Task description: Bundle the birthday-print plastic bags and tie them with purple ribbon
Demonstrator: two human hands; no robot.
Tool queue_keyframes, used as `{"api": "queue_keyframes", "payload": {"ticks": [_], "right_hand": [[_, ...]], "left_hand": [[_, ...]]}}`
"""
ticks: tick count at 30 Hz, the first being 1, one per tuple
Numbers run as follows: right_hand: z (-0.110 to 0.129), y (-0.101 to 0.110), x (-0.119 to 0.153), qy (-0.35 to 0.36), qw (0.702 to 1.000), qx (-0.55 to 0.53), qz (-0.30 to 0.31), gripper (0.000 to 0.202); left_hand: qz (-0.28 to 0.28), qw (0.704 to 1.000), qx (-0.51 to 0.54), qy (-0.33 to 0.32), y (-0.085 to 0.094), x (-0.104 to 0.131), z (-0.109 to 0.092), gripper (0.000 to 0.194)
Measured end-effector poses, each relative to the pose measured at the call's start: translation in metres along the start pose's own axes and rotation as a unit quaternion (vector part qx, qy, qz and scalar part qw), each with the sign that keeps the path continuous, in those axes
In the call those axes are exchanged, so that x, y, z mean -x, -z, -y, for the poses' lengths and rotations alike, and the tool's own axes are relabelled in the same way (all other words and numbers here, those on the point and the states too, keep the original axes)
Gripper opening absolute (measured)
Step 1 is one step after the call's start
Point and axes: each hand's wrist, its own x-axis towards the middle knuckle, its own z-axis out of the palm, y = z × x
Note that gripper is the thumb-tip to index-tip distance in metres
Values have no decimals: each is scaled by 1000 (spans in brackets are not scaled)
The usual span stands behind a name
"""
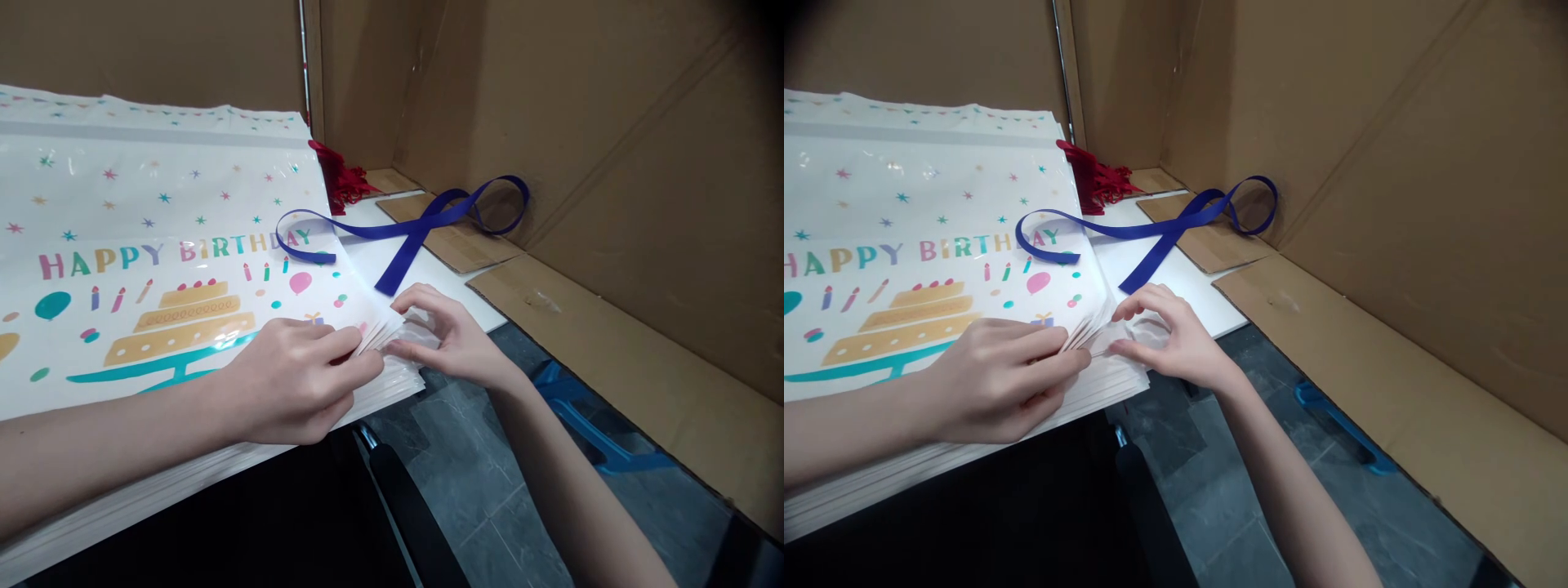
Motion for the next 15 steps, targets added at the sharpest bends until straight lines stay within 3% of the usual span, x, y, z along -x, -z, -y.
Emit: {"api": "queue_keyframes", "payload": {"ticks": [8, 15], "right_hand": [[13, 0, 0, 79, 988, 133, -8, 37], [30, -3, -16, 197, 930, 308, 48, 24]], "left_hand": [[-23, 999, 31, 23, 1, 0, 3, 9], [-31, 994, 80, 61, 7, 1, 9, 10]]}}
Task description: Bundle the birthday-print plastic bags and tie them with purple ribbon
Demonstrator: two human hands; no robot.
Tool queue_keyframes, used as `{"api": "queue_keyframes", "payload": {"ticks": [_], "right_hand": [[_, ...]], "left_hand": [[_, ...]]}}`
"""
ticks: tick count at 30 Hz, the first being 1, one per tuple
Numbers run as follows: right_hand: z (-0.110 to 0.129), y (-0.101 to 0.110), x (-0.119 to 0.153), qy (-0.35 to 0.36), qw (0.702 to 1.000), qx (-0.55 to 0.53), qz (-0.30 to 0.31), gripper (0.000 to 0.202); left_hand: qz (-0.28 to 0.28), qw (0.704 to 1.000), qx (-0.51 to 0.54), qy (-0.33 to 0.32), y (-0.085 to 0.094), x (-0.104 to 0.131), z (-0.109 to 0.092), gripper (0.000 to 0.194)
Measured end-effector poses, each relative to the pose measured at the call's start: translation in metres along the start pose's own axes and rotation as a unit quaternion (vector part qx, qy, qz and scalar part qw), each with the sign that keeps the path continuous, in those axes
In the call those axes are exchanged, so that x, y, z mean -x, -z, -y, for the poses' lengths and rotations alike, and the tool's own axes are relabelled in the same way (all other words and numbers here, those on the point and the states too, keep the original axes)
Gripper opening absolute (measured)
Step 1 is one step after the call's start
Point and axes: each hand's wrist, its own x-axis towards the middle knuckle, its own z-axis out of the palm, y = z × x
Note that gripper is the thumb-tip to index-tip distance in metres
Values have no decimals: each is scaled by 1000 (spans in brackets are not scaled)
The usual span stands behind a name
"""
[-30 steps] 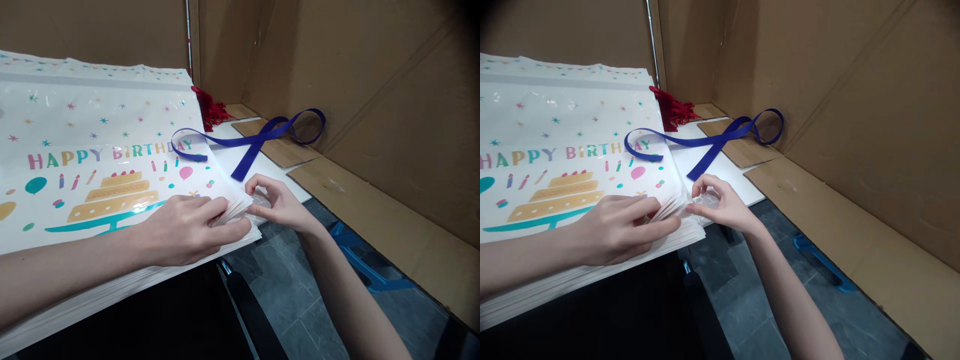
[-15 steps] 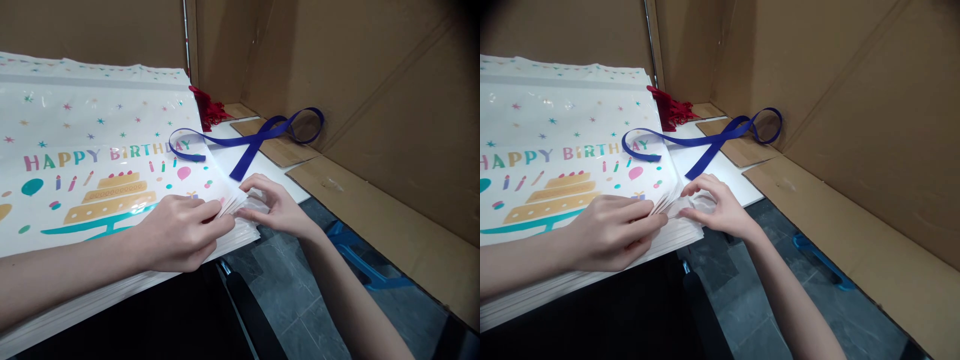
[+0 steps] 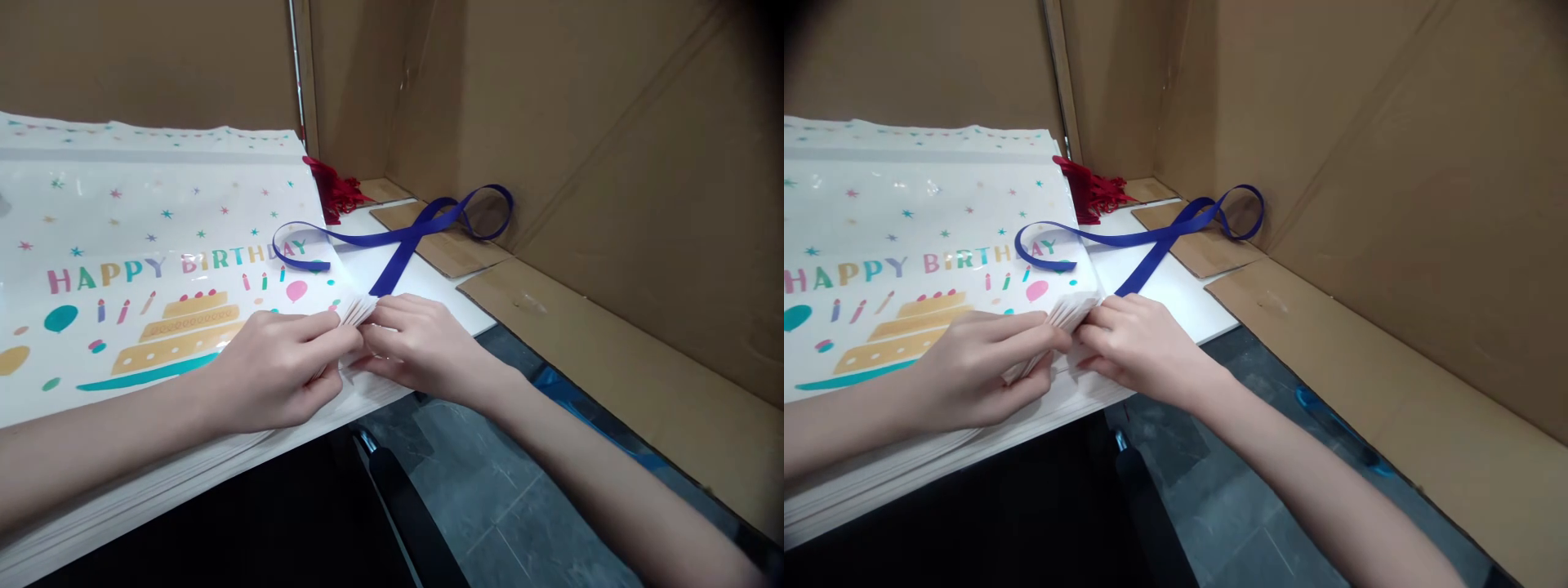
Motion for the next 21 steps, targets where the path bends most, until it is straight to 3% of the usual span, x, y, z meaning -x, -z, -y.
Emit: {"api": "queue_keyframes", "payload": {"ticks": [7, 15, 21], "right_hand": [[2, 10, -14, 71, 994, 42, 67, 32], [23, 14, -20, 56, 987, 73, 130, 20], [39, 15, -27, 26, 977, 95, 190, 23]], "left_hand": [[-4, 999, 36, 23, 7, -2, 2, 10], [7, 998, 51, 35, 12, -4, 3, 11], [41, 997, 41, 58, 21, -5, 6, 13]]}}
